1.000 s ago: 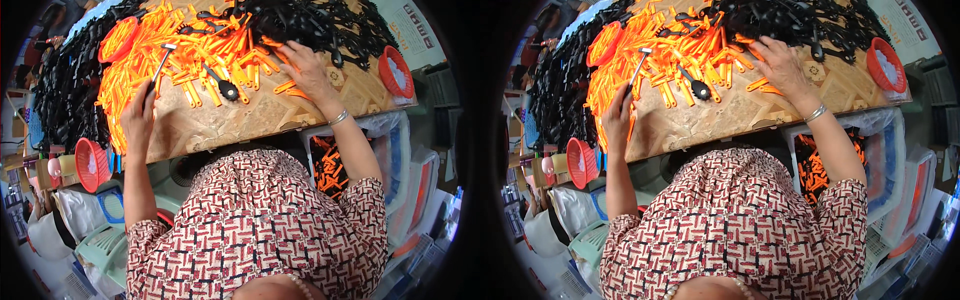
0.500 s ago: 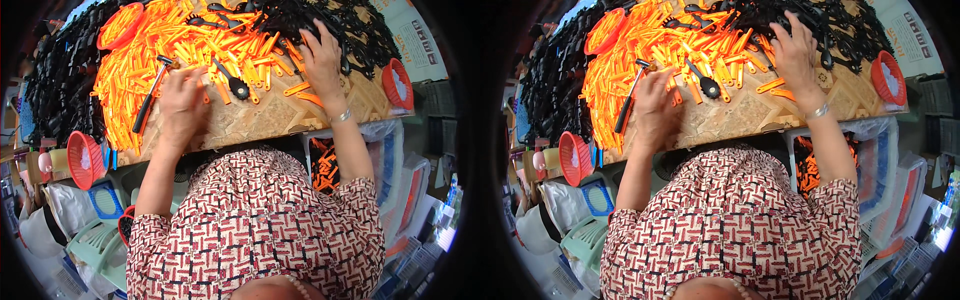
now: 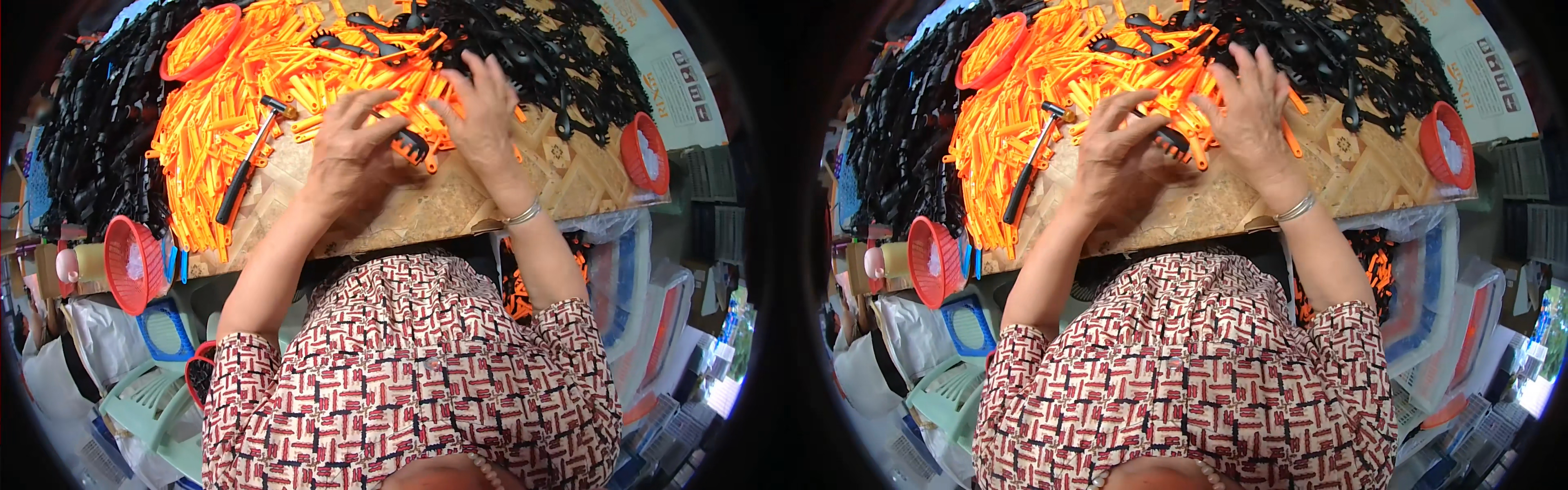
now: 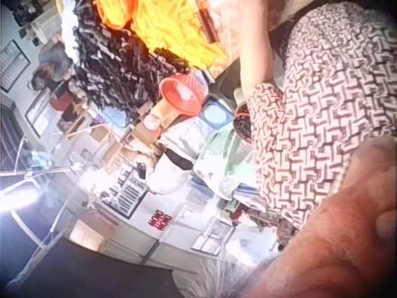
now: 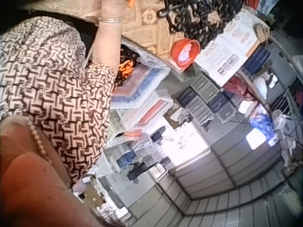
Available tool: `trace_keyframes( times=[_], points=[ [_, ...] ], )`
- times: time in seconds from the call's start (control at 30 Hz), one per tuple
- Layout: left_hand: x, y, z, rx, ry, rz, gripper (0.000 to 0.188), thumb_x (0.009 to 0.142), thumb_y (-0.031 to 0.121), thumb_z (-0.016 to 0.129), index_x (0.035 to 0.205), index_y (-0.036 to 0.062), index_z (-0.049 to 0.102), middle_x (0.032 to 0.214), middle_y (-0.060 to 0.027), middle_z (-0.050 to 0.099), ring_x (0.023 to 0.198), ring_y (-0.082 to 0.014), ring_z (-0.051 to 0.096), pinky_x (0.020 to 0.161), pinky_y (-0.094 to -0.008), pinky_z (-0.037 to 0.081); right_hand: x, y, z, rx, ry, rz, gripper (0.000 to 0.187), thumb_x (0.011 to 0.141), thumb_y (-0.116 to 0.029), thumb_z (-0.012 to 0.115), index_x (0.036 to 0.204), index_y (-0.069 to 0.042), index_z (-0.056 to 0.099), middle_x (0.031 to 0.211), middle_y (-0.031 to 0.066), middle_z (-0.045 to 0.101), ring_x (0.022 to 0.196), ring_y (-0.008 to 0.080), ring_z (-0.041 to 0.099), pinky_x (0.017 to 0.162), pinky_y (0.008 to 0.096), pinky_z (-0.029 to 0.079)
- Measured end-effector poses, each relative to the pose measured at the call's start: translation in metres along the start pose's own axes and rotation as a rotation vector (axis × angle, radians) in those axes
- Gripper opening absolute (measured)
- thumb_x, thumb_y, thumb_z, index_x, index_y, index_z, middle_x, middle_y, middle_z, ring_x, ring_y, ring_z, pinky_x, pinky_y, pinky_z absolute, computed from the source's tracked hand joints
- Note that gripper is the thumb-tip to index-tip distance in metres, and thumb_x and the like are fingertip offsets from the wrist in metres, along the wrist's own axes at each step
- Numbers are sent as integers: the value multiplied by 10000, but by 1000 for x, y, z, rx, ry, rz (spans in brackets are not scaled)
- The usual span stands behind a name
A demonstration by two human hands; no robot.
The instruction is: The person assembles orange plastic handles with black plastic heads on a wooden workbench. They insert the handle into the head and use a small hammer to secure the connection. The person handles the parts one at a time, repeatedly picking up components and striking them together.
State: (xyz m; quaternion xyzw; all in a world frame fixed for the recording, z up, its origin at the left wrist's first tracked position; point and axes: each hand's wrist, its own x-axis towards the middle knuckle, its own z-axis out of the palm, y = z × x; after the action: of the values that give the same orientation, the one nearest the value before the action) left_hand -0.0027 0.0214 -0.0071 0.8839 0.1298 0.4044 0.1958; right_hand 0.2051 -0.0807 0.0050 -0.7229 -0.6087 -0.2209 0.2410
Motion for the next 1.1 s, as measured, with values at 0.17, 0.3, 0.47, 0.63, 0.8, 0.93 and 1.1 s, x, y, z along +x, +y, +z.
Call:
trace_keyframes(
  times=[0.17,0.3,0.47,0.63,0.8,0.93,1.1],
  points=[
    [-21,12,-18,-341,165,-419,215,935,49,700,1142,68,755,1166,-74,728,1093,-225,664,1001,-333,489,60,-13,10,-15,193,-274,207,835,-225,762,1011,-127,713,1199,23,663,1206,247,557,1019,455,355],
    [-34,8,1,-469,254,-449,184,1017,84,628,1152,39,744,1117,-44,736,1102,-184,652,1002,-318,484,77,-12,35,-114,15,-347,187,866,-283,754,1001,-154,742,1279,19,647,1256,201,536,1050,437,311],
    [-30,8,-5,-934,424,-667,205,1079,165,562,1190,10,638,997,-81,714,963,-164,698,924,-330,547,77,11,33,376,77,-193,81,821,-135,706,901,-128,700,1152,12,702,1159,238,606,998,438,405],
    [-26,1,0,-1051,432,-780,234,1090,288,554,1087,65,623,788,-3,634,736,-115,622,739,-265,517,55,23,11,444,34,-118,147,771,-5,587,826,-109,676,1077,24,735,1045,245,663,893,410,486],
    [-18,2,4,-1486,344,-820,186,1077,171,540,1179,16,548,946,-86,660,818,-192,673,758,-312,569,36,55,-18,157,64,-121,228,778,28,575,860,-137,710,916,19,717,929,225,674,808,392,480],
    [-21,2,8,-1579,244,-834,253,1046,108,560,1263,-18,526,1066,-175,711,951,-266,725,905,-390,607,44,43,-11,-46,150,-125,90,911,-121,648,970,-149,709,989,-26,692,1016,195,639,905,398,421],
    [-26,5,5,-1402,214,-819,322,1041,129,590,1325,-17,545,1070,-152,742,926,-187,713,852,-328,590,77,3,14,-124,30,-348,278,853,-261,732,1052,-68,708,1188,110,645,1207,300,531,1050,513,340]
  ],
)
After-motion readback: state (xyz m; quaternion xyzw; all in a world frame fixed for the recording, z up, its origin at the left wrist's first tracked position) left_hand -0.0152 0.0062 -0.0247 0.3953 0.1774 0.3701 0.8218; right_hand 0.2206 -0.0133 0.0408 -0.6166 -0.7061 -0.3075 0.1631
